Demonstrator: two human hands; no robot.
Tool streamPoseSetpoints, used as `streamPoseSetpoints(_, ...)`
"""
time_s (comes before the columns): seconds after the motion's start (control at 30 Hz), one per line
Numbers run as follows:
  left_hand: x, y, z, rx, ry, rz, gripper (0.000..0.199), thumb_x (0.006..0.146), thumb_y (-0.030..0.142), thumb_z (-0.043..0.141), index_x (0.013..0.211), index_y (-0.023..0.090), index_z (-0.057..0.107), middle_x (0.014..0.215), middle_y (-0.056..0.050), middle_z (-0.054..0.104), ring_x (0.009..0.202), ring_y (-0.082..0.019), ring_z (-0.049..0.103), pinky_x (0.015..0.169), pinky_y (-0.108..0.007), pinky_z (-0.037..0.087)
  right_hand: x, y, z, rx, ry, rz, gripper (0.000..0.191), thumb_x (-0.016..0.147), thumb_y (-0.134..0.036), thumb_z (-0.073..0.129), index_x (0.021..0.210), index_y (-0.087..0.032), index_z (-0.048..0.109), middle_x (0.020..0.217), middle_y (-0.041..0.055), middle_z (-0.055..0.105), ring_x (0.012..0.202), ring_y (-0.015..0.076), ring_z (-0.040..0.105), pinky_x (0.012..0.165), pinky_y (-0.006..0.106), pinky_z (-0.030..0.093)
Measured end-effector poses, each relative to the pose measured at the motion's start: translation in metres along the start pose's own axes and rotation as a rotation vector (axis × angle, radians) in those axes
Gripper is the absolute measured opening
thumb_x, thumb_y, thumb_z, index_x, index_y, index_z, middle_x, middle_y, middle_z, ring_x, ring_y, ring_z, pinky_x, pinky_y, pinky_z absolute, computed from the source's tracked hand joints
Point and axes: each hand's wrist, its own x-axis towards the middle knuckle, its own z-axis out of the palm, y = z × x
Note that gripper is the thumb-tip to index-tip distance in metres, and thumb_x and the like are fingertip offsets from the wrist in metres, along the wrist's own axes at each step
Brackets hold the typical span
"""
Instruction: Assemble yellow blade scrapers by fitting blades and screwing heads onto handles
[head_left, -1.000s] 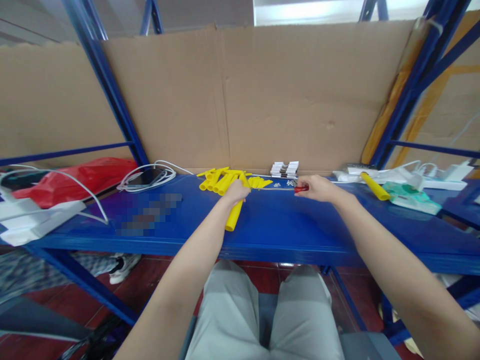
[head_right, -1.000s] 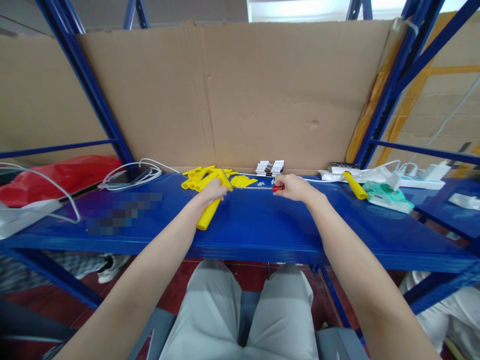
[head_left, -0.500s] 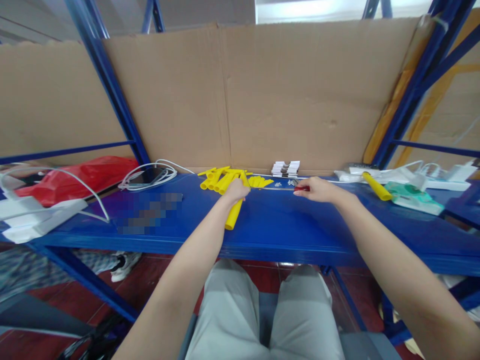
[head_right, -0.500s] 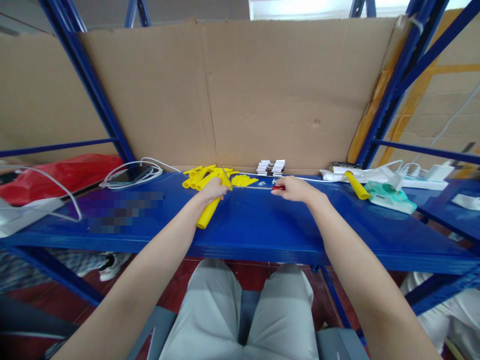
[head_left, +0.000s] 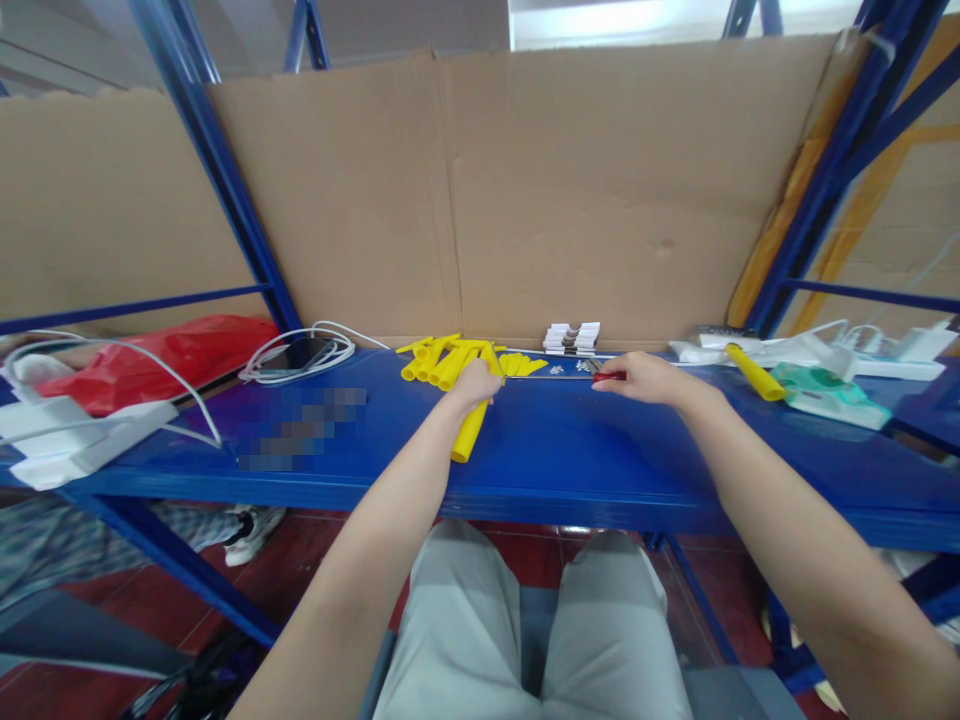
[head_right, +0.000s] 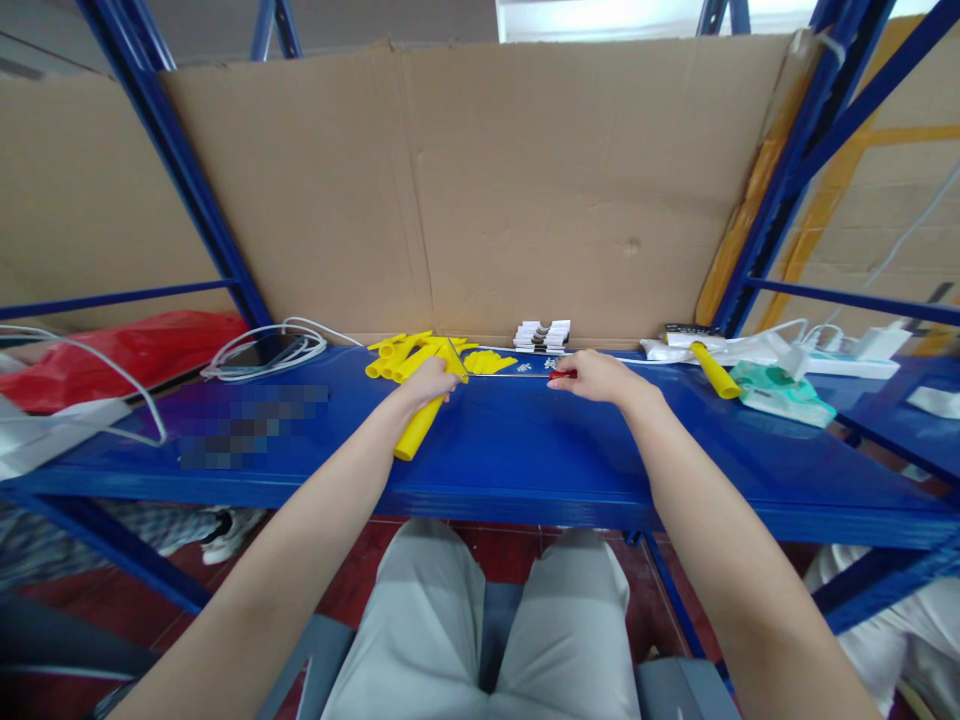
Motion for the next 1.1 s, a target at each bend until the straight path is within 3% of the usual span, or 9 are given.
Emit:
streamPoseSetpoints(0.17,-0.0027,0.0017,-0.0009,-0.048,0.007,-0.013,0.011,0.078,0.006,0.053,0.075,0.008,0.063,0.059,-0.006,0.062,0.052,-0.015,0.059,0.053,-0.023,0.043,-0.0008,0.0002,0.0058,0.099,-0.039,-0.014,0.035,0.084,-0.049,0.049,0.071,-0.019,0.063,0.067,0.0055,0.066,0.060,0.0188,0.056,0.055,0.028,0.035)
streamPoseSetpoints(0.3,-0.0050,0.0033,-0.0016,-0.058,-0.009,-0.019,0.010,0.077,0.006,0.054,0.075,0.008,0.063,0.058,-0.005,0.060,0.050,-0.013,0.056,0.051,-0.023,0.043,-0.0011,0.0027,0.0103,0.085,0.047,-0.010,0.023,0.074,-0.043,0.062,0.078,-0.021,0.060,0.069,0.0028,0.065,0.062,0.0173,0.055,0.055,0.026,0.034)
streamPoseSetpoints(0.47,-0.0077,0.0054,-0.0036,-0.055,-0.007,-0.028,0.013,0.078,0.003,0.050,0.080,0.007,0.063,0.061,-0.005,0.061,0.047,-0.011,0.054,0.049,-0.021,0.041,-0.0033,-0.0020,0.0063,-0.077,0.093,0.028,0.012,0.079,-0.034,0.058,0.076,-0.022,0.060,0.068,0.0031,0.065,0.063,0.0179,0.056,0.055,0.026,0.030)
streamPoseSetpoints(0.73,-0.0027,0.0012,-0.0018,-0.049,-0.007,-0.028,0.010,0.076,0.004,0.052,0.074,0.009,0.060,0.057,-0.003,0.059,0.047,-0.012,0.054,0.048,-0.022,0.040,-0.0060,-0.0064,0.0010,-0.116,0.039,0.045,0.019,0.082,-0.037,0.055,0.079,-0.022,0.066,0.070,0.0054,0.068,0.062,0.0196,0.058,0.056,0.028,0.031)
streamPoseSetpoints(0.97,-0.0016,0.0000,-0.0018,-0.072,-0.013,-0.023,0.012,0.074,0.004,0.057,0.065,0.013,0.057,0.046,0.000,0.051,0.048,-0.014,0.055,0.051,-0.023,0.040,-0.0062,-0.0013,0.0029,0.086,-0.040,0.006,0.028,0.079,-0.043,0.054,0.067,-0.019,0.063,0.062,0.0038,0.065,0.058,0.0176,0.055,0.055,0.028,0.033)
streamPoseSetpoints(1.1,-0.0025,0.0005,-0.0027,-0.084,-0.016,0.002,0.018,0.074,0.003,0.055,0.060,0.014,0.054,0.043,0.002,0.047,0.048,-0.014,0.054,0.051,-0.023,0.040,-0.0076,-0.0018,0.0006,0.253,-0.172,0.027,0.038,0.075,-0.053,0.052,0.064,-0.018,0.061,0.058,0.0038,0.063,0.054,0.0159,0.054,0.054,0.027,0.037)
